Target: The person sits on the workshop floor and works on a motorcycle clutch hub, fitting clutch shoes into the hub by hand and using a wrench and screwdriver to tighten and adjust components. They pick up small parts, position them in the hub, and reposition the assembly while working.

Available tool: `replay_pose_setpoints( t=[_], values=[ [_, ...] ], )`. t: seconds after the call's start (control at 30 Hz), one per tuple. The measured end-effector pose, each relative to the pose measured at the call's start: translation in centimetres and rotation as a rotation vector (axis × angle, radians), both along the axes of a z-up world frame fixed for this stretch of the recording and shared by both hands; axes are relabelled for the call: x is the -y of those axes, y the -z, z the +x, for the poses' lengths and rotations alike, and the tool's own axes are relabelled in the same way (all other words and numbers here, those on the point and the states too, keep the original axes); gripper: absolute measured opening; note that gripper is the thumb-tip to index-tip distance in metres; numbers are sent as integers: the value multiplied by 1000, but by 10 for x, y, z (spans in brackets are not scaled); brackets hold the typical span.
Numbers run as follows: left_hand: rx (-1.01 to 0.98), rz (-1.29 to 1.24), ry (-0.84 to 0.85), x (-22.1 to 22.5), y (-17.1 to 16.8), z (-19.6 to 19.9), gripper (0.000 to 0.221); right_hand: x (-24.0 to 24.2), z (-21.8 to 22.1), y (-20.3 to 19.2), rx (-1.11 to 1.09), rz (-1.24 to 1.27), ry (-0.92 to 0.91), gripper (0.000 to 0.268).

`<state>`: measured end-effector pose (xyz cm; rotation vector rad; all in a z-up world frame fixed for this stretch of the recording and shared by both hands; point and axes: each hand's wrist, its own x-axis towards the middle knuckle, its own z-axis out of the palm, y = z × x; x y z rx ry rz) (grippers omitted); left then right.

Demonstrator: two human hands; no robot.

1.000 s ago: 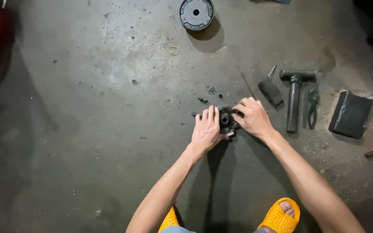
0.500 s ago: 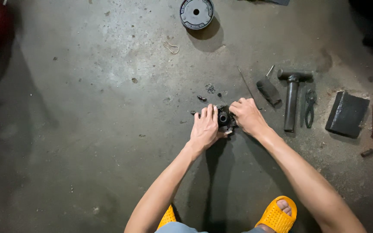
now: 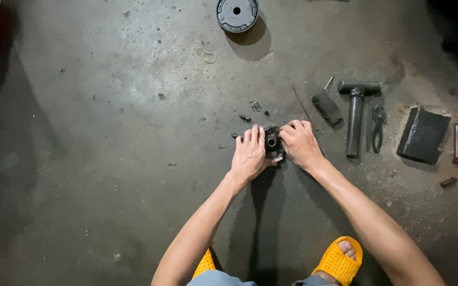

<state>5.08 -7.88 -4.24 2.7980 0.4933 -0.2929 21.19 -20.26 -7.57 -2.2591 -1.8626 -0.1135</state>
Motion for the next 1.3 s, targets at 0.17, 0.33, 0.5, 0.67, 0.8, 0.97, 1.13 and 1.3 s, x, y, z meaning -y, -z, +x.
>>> replay_pose_setpoints(
  t=[0.17,0.33,0.5,0.67,0.8,0.97,1.13,1.3],
  values=[
    [16,-26,-15,1,2,-1,112,19,12,-10,-264,65,325,10],
    [27,-9,-3,1,0,1,112,22,1,-19,-756,168,549,30],
    [11,10,42,-4,-8,-2,118,23,13,-25,-1132,77,561,39],
    [61,31,66,-6,-1,-1,115,10,17,-10,-780,39,421,19],
    [132,-73,83,-9,31,5,113,3,28,12,-612,2,281,10],
    [174,-53,77,-8,26,3,114,-13,26,22,-506,-186,323,12],
    [176,-9,52,-1,15,-1,117,-8,23,3,-672,-132,351,15],
    [12,99,-142,16,18,6,113,28,11,-23,-780,-331,680,32]
  ],
)
